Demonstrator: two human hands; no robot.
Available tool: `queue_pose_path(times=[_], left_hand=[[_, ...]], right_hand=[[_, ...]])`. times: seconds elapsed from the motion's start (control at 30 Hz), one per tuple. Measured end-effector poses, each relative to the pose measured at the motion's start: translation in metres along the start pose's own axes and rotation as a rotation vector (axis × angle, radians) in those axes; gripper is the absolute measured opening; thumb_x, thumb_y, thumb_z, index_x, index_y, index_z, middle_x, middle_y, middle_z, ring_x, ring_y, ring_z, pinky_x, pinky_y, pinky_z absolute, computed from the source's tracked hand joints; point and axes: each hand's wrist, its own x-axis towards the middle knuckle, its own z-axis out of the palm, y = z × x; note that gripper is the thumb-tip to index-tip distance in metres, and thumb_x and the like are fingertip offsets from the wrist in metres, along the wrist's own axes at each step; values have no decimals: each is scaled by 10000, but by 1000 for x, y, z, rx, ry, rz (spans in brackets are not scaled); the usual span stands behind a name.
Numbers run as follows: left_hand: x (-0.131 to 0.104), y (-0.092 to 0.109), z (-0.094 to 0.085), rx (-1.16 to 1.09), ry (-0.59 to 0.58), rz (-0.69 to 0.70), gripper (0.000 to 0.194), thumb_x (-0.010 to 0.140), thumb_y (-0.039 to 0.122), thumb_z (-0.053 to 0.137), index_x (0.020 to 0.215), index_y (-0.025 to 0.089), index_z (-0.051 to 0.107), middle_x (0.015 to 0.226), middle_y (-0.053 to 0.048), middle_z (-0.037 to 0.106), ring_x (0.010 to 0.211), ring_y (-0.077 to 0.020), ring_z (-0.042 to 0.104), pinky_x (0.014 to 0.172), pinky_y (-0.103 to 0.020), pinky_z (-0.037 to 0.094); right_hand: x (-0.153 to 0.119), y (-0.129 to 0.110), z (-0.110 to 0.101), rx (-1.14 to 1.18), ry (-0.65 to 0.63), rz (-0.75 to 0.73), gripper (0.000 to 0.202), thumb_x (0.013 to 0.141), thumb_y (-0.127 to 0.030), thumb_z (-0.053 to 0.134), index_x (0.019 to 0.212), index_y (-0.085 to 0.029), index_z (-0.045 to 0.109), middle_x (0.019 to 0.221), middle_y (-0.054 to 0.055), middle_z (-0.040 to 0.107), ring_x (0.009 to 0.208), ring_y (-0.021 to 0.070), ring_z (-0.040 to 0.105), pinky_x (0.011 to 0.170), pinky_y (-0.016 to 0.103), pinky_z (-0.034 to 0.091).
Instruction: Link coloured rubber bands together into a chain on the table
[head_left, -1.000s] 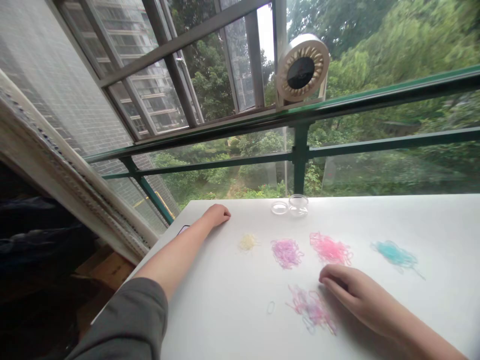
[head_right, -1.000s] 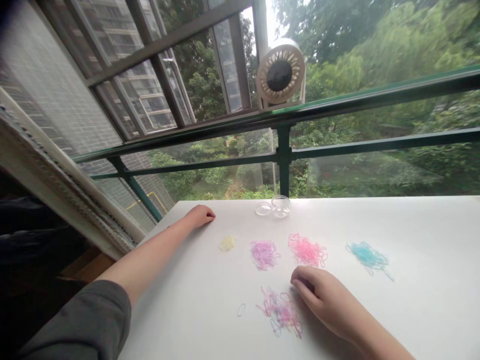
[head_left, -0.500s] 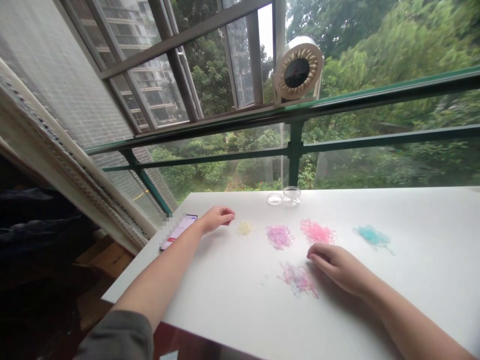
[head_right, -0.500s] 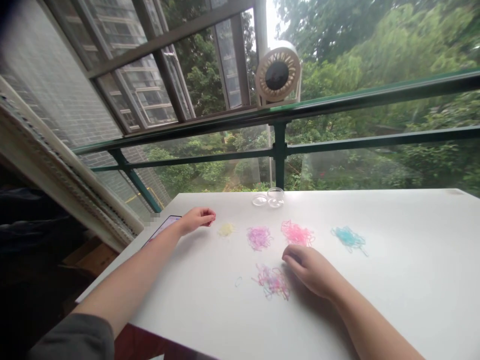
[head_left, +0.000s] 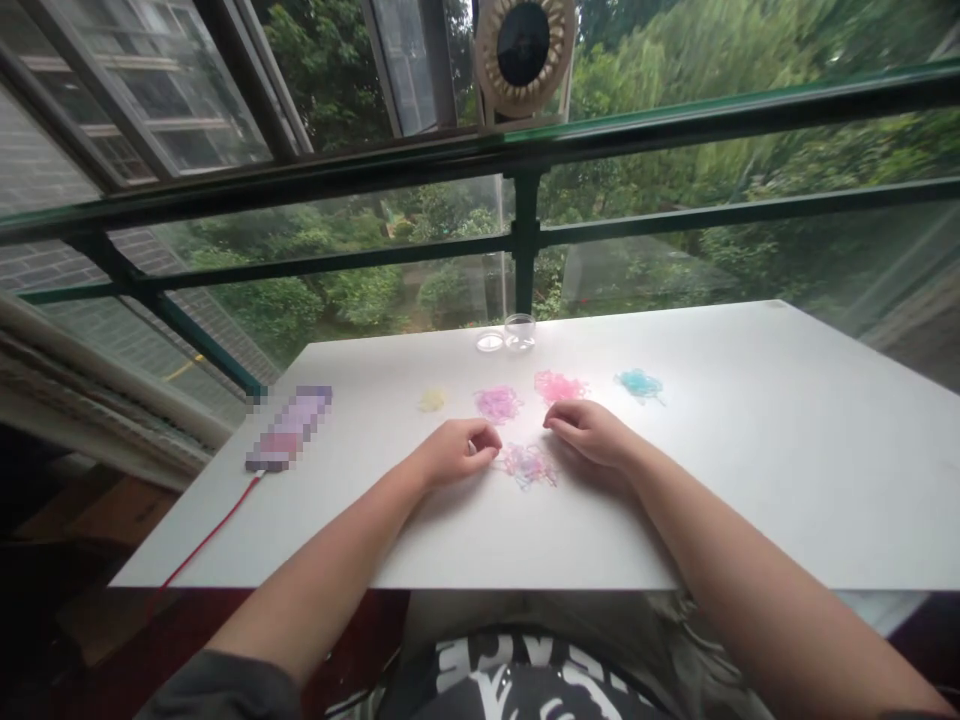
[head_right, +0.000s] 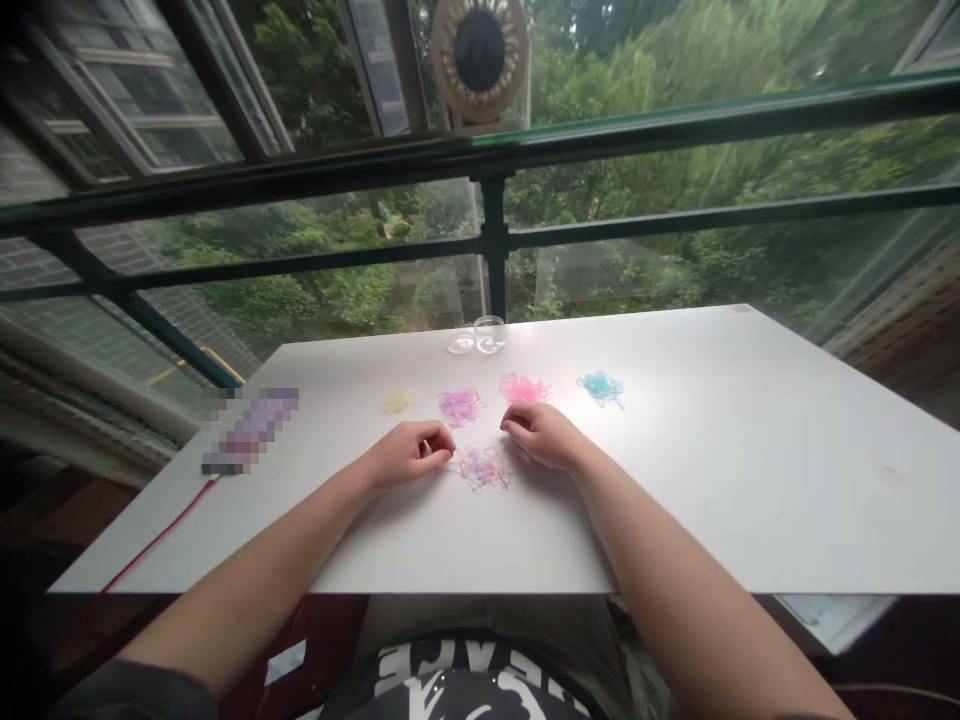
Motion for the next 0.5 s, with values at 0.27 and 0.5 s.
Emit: queue_pose_path(times=[0.27,0.5], left_hand=[[4,5,-17,12,-81,-9,225,746,293,513,894,168,626,832,-37,669,746,-125,588,610,-203,420],[-10,-16,-28,-6,44,-103,298,763,332,490,976,172,622,903,-59,665,778,-144,588,631,-226,435]], right_hand=[[-1,0,-1,17,-27,-9,163,722,-196,467,775,-182,621,728,16,640,651,134,547,624,247,399],[-1,1,-1,10,-29,-13,157,717,-201,463,760,-178,612,673,6,609,598,120,510,564,234,374]])
